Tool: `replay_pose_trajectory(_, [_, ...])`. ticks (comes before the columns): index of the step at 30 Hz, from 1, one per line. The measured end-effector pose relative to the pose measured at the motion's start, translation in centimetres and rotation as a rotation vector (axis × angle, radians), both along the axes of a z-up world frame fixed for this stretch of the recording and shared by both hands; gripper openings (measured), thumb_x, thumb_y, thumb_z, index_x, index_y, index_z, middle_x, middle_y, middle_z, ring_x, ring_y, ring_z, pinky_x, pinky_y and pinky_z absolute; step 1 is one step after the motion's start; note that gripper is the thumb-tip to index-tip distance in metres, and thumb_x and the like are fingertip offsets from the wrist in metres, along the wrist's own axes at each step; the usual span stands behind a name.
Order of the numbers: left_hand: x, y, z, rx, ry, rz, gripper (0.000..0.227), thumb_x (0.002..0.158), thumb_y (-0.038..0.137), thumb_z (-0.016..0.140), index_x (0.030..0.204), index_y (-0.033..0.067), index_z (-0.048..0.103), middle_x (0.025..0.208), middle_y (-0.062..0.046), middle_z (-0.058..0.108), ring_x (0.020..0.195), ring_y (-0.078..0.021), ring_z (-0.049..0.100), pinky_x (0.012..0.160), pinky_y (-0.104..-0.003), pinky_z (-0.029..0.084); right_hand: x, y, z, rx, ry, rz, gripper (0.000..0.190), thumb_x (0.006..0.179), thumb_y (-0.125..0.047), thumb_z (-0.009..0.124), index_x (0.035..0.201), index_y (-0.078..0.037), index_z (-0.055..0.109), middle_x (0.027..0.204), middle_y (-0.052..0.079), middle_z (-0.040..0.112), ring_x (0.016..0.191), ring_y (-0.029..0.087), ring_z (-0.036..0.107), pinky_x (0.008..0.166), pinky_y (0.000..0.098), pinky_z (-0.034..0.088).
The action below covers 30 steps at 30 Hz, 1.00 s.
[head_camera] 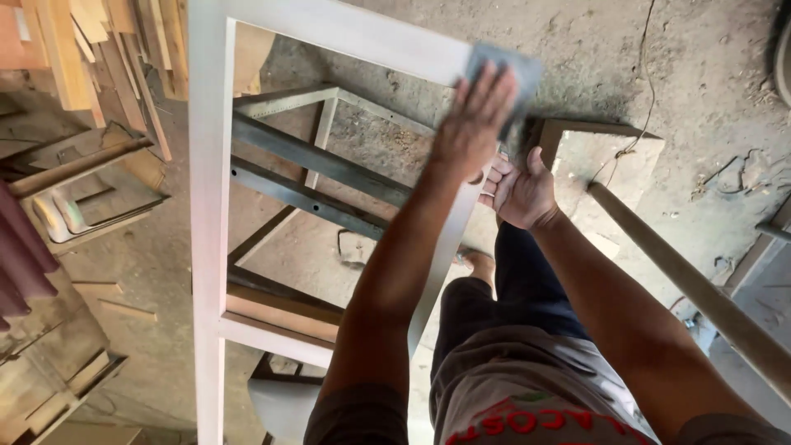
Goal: The person sands the surface of a white wooden frame using a sanding block. They move around the frame to sand different sections, including the top, sides, and inner edges, while holding the frame steady with one hand.
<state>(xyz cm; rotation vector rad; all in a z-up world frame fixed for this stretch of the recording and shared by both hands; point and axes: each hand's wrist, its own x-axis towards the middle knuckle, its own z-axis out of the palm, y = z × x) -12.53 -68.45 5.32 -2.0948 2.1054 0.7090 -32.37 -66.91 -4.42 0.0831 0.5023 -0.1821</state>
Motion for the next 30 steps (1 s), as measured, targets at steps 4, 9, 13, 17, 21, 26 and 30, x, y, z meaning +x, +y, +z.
replay_pose_trajectory(4, [1.5,-2.1,1.6,0.356,-0.160,0.373,0.088,0.101,-0.004,0.044,0.168,0.0104,-0.012,0.171,-0.011,-0.020,0.159,-0.0313,-0.015,0.133,-0.049,-0.010,0.5,-0.6,0.8,-0.044,0.245,0.090,0.086,0.089,-0.082,0.038,0.123,-0.010,0.071,0.108,0.006,0.076,0.100,0.024,0.073,0.086,0.0428,0.056])
replay_pose_trajectory(9, [9.3,1.0,-1.2,0.109,-0.183,0.089,0.103,0.084,-0.019,0.042,0.170,0.0190,0.000,0.173,-0.009,-0.008,0.158,-0.0300,-0.007,0.137,-0.048,0.012,2.1,-1.3,3.2,-0.223,0.502,0.289,0.086,0.094,-0.069,0.031,0.150,-0.007,0.051,0.140,0.015,0.064,0.125,0.030,0.062,0.102,0.0487,0.050])
replay_pose_trajectory(13, [10.7,0.9,-2.0,0.289,-0.501,0.782,0.088,0.090,-0.022,0.025,0.169,0.0113,0.005,0.172,-0.010,-0.003,0.157,-0.0323,-0.007,0.136,-0.048,-0.001,2.6,-2.2,2.6,-0.293,0.574,0.361,0.075,0.094,-0.067,0.044,0.142,-0.011,0.058,0.124,0.014,0.071,0.108,0.027,0.069,0.083,0.0407,0.056])
replay_pose_trajectory(17, [9.6,3.1,-5.0,-0.143,0.158,0.082,0.092,0.077,-0.018,0.046,0.162,0.0118,0.029,0.169,-0.009,0.019,0.158,-0.0305,0.008,0.131,-0.050,0.011,3.5,-2.8,1.3,-0.328,0.723,0.189,0.058,0.093,-0.047,0.065,0.138,-0.013,0.053,0.125,0.005,0.065,0.116,0.023,0.065,0.084,0.0427,0.056])
replay_pose_trajectory(21, [24.4,3.1,-0.7,0.112,-0.524,0.584,0.070,0.097,0.000,0.046,0.161,0.0124,0.020,0.162,-0.014,0.029,0.151,-0.0323,0.024,0.115,-0.046,0.046,4.1,-4.0,3.7,-0.445,0.689,0.321,0.068,0.089,-0.047,0.068,0.134,0.002,0.052,0.113,0.013,0.063,0.109,0.031,0.065,0.079,0.0479,0.059])
replay_pose_trajectory(26, [24.9,4.1,-2.4,0.041,-0.266,0.572,0.073,0.103,0.006,0.056,0.165,0.0061,0.020,0.169,-0.017,0.013,0.155,-0.0353,0.005,0.128,-0.055,0.005,3.3,-4.6,1.5,-0.489,0.601,0.303,0.023,0.101,-0.031,0.061,0.102,-0.011,0.051,0.084,0.001,0.047,0.076,0.016,0.052,0.058,0.0331,0.043])
replay_pose_trajectory(30, [29.0,2.7,2.4,0.295,-0.243,0.700,0.079,0.093,-0.004,0.049,0.164,0.0142,0.018,0.169,-0.019,0.026,0.155,-0.0332,0.019,0.124,-0.059,0.010,2.3,-5.2,0.8,-0.487,0.636,0.369,0.012,0.104,-0.023,0.057,0.100,-0.013,0.051,0.094,0.006,0.048,0.088,0.024,0.054,0.061,0.0351,0.045])
